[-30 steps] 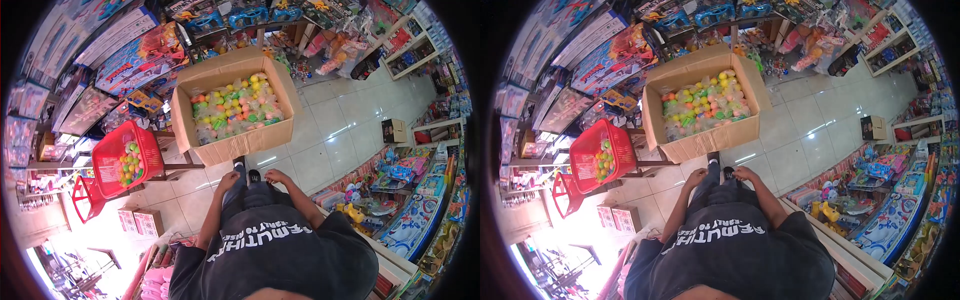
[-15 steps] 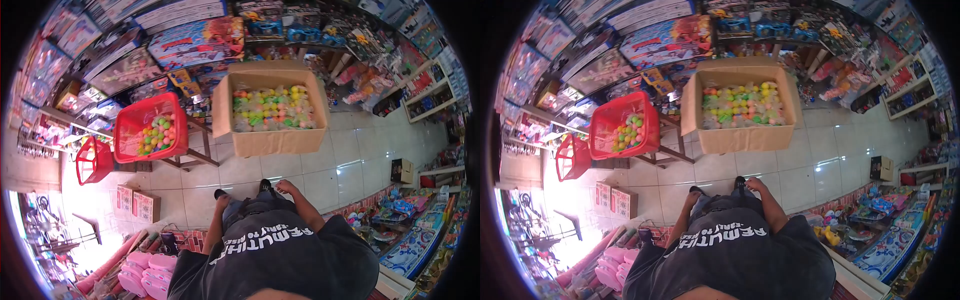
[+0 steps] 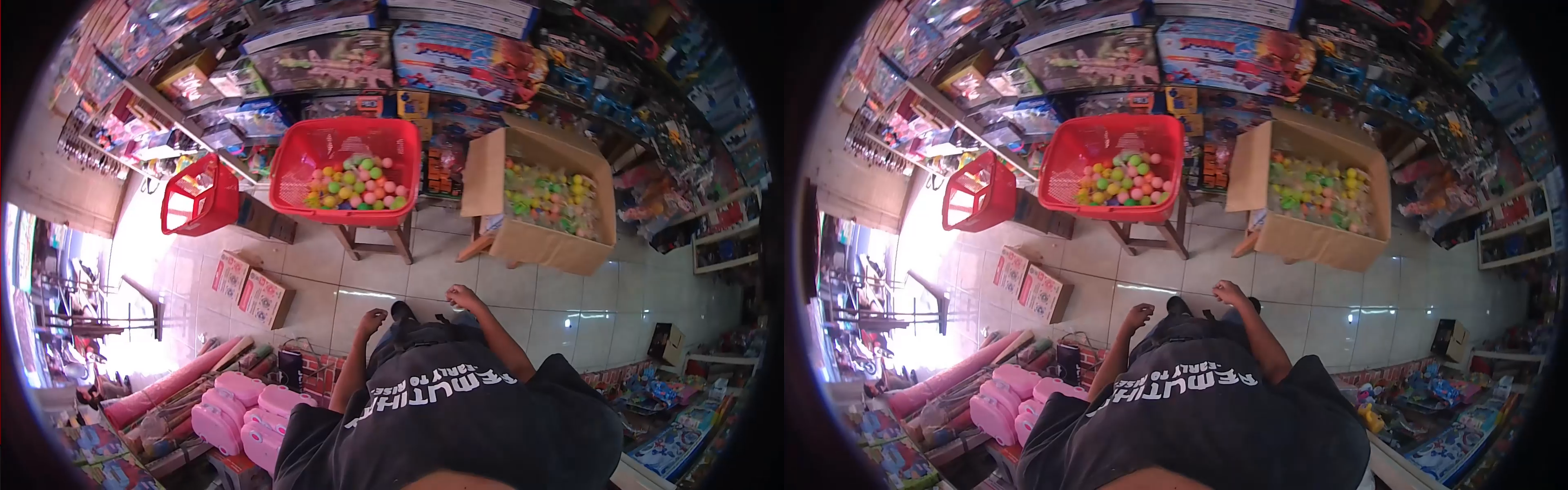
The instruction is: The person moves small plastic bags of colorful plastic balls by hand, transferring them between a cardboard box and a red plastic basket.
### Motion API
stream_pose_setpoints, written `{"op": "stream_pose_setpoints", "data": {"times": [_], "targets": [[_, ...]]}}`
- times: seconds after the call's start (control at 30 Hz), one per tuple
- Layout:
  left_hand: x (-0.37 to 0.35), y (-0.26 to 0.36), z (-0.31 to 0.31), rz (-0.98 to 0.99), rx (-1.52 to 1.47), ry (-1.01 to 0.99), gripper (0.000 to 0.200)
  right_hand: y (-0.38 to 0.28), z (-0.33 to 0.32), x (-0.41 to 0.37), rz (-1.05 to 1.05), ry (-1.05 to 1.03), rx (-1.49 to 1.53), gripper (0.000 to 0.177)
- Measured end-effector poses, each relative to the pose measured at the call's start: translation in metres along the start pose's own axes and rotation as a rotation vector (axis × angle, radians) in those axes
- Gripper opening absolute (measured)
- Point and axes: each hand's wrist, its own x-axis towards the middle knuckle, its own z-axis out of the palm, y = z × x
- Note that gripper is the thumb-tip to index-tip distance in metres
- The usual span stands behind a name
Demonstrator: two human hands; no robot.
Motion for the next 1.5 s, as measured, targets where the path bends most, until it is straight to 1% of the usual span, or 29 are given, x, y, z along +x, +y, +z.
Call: {"op": "stream_pose_setpoints", "data": {"times": [0.03, 0.1, 0.13, 0.2, 0.23, 0.3, 0.4, 0.43, 0.5, 0.53, 0.57, 0.6, 0.63, 0.67, 0.73, 0.77, 0.8, 0.87, 0.9, 0.93, 1.0, 1.03, 1.1, 1.13, 1.2, 1.27, 1.4, 1.43, 1.5], "targets": [[-0.002, -0.002, -0.008, -0.009, -0.011, 0.008, 0.026, -0.018, 0.008, 0.002, 0.003, -0.013, -0.010, 0.026], [-0.008, 0.003, -0.022, 0.130, -0.151, 0.065, 0.026, -0.060, 0.024, 0.002, -0.147, -0.105, -0.096, 0.024], [-0.007, 0.005, -0.031, 0.127, -0.157, 0.070, 0.026, -0.072, 0.031, 0.010, -0.146, -0.112, -0.101, 0.024], [-0.001, 0.014, -0.044, 0.212, -0.171, 0.060, 0.030, -0.095, 0.040, 0.026, -0.352, -0.179, -0.142, 0.023], [0.001, 0.024, -0.049, 0.206, -0.179, 0.058, 0.030, -0.112, 0.043, 0.026, -0.345, -0.183, -0.148, 0.023], [-0.005, 0.061, -0.064, 0.430, -0.198, 0.181, 0.024, -0.167, 0.047, 0.006, -0.447, -0.200, -0.011, 0.022], [-0.019, 0.128, -0.095, 0.529, -0.246, 0.290, 0.024, -0.240, 0.046, -0.020, -0.479, -0.228, 0.045, 0.019], [-0.024, 0.148, -0.106, 0.548, -0.240, 0.331, 0.025, -0.258, 0.044, -0.023, -0.472, -0.239, 0.037, 0.019], [-0.032, 0.186, -0.128, 0.562, -0.225, 0.359, 0.026, -0.291, 0.044, -0.023, -0.556, -0.283, 0.121, 0.019], [-0.034, 0.201, -0.138, 0.585, -0.199, 0.376, 0.027, -0.305, 0.044, -0.021, -0.551, -0.297, 0.121, 0.019], [-0.035, 0.214, -0.147, 0.576, -0.198, 0.384, 0.027, -0.318, 0.042, -0.018, -0.583, -0.282, 0.088, 0.018], [-0.034, 0.228, -0.155, 0.638, -0.193, 0.402, 0.026, -0.332, 0.040, -0.013, -0.618, -0.263, 0.056, 0.018], [-0.030, 0.240, -0.162, 0.702, -0.185, 0.416, 0.025, -0.344, 0.039, -0.006, -0.664, -0.187, -0.014, 0.018], [-0.027, 0.251, -0.169, 0.699, -0.180, 0.414, 0.025, -0.349, 0.037, 0.010, -0.662, -0.187, -0.007, 0.018], [-0.014, 0.272, -0.180, 0.665, -0.148, 0.420, 0.022, -0.351, 0.028, 0.048, -0.707, -0.097, -0.177, 0.020], [-0.004, 0.282, -0.186, 0.666, -0.141, 0.406, 0.022, -0.349, 0.022, 0.062, -0.681, -0.029, -0.328, 0.027], [0.006, 0.290, -0.191, 0.691, -0.112, 0.354, 0.022, -0.348, 0.018, 0.076, -0.669, -0.019, -0.319, 0.027], [0.030, 0.303, -0.197, 0.712, -0.086, 0.288, 0.023, -0.345, 0.007, 0.110, -0.392, 0.026, -0.815, 0.034], [0.044, 0.306, -0.199, 0.703, -0.015, 0.222, 0.023, -0.341, 0.002, 0.132, -0.320, -0.013, -0.861, 0.038], [0.057, 0.310, -0.202, 0.696, 0.058, 0.158, 0.024, -0.344, 0.001, 0.145, -0.312, -0.008, -0.855, 0.038], [0.082, 0.315, -0.205, 0.707, 0.111, 0.127, 0.028, -0.346, 0.003, 0.169, -0.208, 0.058, -0.972, 0.041], [0.095, 0.317, -0.206, 0.660, 0.177, 0.093, 0.029, -0.337, 0.006, 0.186, -0.193, 0.054, -0.965, 0.041], [0.115, 0.314, -0.202, 0.619, 0.241, 0.050, 0.031, -0.322, 0.006, 0.217, -0.299, 0.084, -0.878, 0.048], [0.125, 0.313, -0.200, 0.636, 0.288, 0.035, 0.031, -0.328, 0.008, 0.217, -0.293, 0.091, -0.877, 0.048], [0.145, 0.313, -0.199, 0.656, 0.343, 0.015, 0.031, -0.334, 0.017, 0.217, -0.319, 0.183, -0.739, 0.057], [0.162, 0.308, -0.195, 0.591, 0.378, -0.055, 0.029, -0.331, 0.020, 0.214, -0.311, 0.172, -0.662, 0.058], [0.180, 0.305, -0.190, 0.646, 0.358, -0.101, 0.027, -0.329, 0.010, 0.216, -0.337, 0.137, -0.427, 0.064], [0.182, 0.304, -0.189, 0.657, 0.360, -0.077, 0.028, -0.327, 0.011, 0.217, -0.336, 0.142, -0.426, 0.064], [0.182, 0.304, -0.188, 0.670, 0.364, -0.058, 0.028, -0.325, 0.016, 0.215, -0.260, 0.227, -0.502, 0.066]]}}
